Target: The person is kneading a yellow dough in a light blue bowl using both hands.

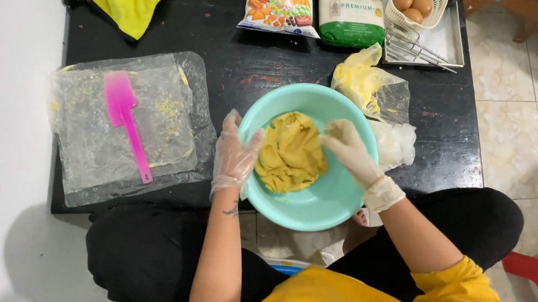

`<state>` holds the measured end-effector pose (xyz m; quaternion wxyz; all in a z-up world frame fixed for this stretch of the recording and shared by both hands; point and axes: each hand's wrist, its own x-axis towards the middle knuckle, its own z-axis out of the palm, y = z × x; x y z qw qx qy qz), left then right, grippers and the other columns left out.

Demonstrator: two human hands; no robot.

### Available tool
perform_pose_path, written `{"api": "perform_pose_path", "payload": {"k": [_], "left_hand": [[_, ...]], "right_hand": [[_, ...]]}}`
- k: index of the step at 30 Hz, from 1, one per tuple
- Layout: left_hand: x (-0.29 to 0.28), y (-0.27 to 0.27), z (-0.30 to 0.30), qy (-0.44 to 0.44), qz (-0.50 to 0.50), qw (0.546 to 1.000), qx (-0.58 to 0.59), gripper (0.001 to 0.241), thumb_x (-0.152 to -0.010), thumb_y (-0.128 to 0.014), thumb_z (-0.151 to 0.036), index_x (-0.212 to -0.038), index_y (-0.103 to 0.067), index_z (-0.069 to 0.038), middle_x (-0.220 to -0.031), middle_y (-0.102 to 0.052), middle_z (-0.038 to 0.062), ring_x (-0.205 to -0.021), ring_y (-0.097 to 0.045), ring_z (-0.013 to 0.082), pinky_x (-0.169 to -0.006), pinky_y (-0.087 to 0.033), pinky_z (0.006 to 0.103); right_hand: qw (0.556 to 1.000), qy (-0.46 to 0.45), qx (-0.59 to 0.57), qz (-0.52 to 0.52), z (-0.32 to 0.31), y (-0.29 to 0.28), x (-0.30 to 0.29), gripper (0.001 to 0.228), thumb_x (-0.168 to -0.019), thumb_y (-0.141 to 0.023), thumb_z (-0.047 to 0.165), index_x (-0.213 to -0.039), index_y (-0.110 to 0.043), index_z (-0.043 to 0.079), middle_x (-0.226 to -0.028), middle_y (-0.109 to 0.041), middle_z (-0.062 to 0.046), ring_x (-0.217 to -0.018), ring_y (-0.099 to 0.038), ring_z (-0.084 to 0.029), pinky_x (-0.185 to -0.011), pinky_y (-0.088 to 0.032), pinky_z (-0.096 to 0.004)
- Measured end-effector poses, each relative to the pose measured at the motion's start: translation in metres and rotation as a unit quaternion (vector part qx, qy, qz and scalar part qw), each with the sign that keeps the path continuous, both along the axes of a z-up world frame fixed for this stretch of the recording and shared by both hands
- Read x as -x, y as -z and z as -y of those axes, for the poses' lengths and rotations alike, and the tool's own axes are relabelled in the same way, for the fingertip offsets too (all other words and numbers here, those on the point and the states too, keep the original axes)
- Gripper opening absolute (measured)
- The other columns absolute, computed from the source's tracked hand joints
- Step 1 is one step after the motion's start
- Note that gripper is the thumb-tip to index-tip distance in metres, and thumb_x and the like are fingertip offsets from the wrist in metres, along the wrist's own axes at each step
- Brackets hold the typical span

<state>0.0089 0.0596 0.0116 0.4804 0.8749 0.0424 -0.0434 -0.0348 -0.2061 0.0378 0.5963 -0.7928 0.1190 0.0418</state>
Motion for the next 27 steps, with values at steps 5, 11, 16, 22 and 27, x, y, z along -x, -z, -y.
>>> {"api": "perform_pose_path", "payload": {"k": [5, 11, 16, 22, 27], "left_hand": [[0.013, 0.006, 0.007, 0.016, -0.024, 0.998, -0.056, 0.058, -0.084, -0.066, -0.029, -0.139, -0.049, -0.023, -0.106, -0.067, 0.018, -0.100, -0.071, 0.0402, -0.083, -0.061, 0.0496], [0.003, 0.018, 0.008, -0.025, -0.029, 0.999, 0.031, 0.057, -0.078, -0.068, -0.021, -0.135, -0.062, -0.027, -0.104, -0.071, 0.013, -0.101, -0.072, 0.0321, -0.082, -0.060, 0.0440], [-0.004, 0.006, 0.009, -0.021, -0.027, 0.999, 0.042, 0.057, -0.080, -0.068, -0.018, -0.137, -0.060, -0.019, -0.109, -0.070, 0.022, -0.107, -0.068, 0.0403, -0.092, -0.056, 0.0503], [-0.020, 0.026, 0.010, -0.024, -0.047, 0.998, 0.030, 0.050, -0.081, -0.068, -0.024, -0.131, -0.064, -0.027, -0.106, -0.074, 0.013, -0.106, -0.070, 0.0320, -0.091, -0.056, 0.0455], [-0.021, 0.008, 0.014, 0.026, -0.034, 0.996, 0.076, 0.050, -0.084, -0.067, -0.023, -0.133, -0.062, -0.015, -0.112, -0.072, 0.021, -0.107, -0.068, 0.0420, -0.091, -0.056, 0.0517]], "right_hand": [[0.993, -0.094, 0.034, -0.064, 0.001, -0.042, -0.026, 0.055, -0.104, -0.060, 0.037, -0.141, -0.054, -0.003, -0.139, -0.058, -0.027, -0.136, -0.053, -0.036, -0.113, -0.043, -0.049], [0.954, -0.096, 0.230, -0.169, -0.043, -0.006, -0.083, 0.060, -0.084, -0.066, 0.077, -0.089, -0.078, 0.019, -0.092, -0.076, -0.008, -0.094, -0.073, -0.028, -0.084, -0.060, -0.043], [0.910, -0.140, 0.356, -0.161, -0.077, -0.023, -0.079, 0.070, -0.074, -0.069, 0.077, -0.100, -0.079, 0.013, -0.101, -0.077, -0.017, -0.107, -0.071, -0.038, -0.092, -0.057, -0.047], [0.815, -0.180, 0.446, 0.323, -0.057, -0.019, -0.005, 0.042, -0.084, -0.079, 0.042, -0.106, -0.066, 0.009, -0.088, -0.063, -0.009, -0.094, -0.070, -0.030, -0.080, -0.060, -0.040], [0.924, -0.229, 0.251, 0.178, -0.024, -0.055, 0.004, 0.041, -0.096, -0.067, 0.022, -0.129, -0.061, -0.002, -0.117, -0.067, -0.026, -0.117, -0.063, -0.045, -0.101, -0.051, -0.054]]}}
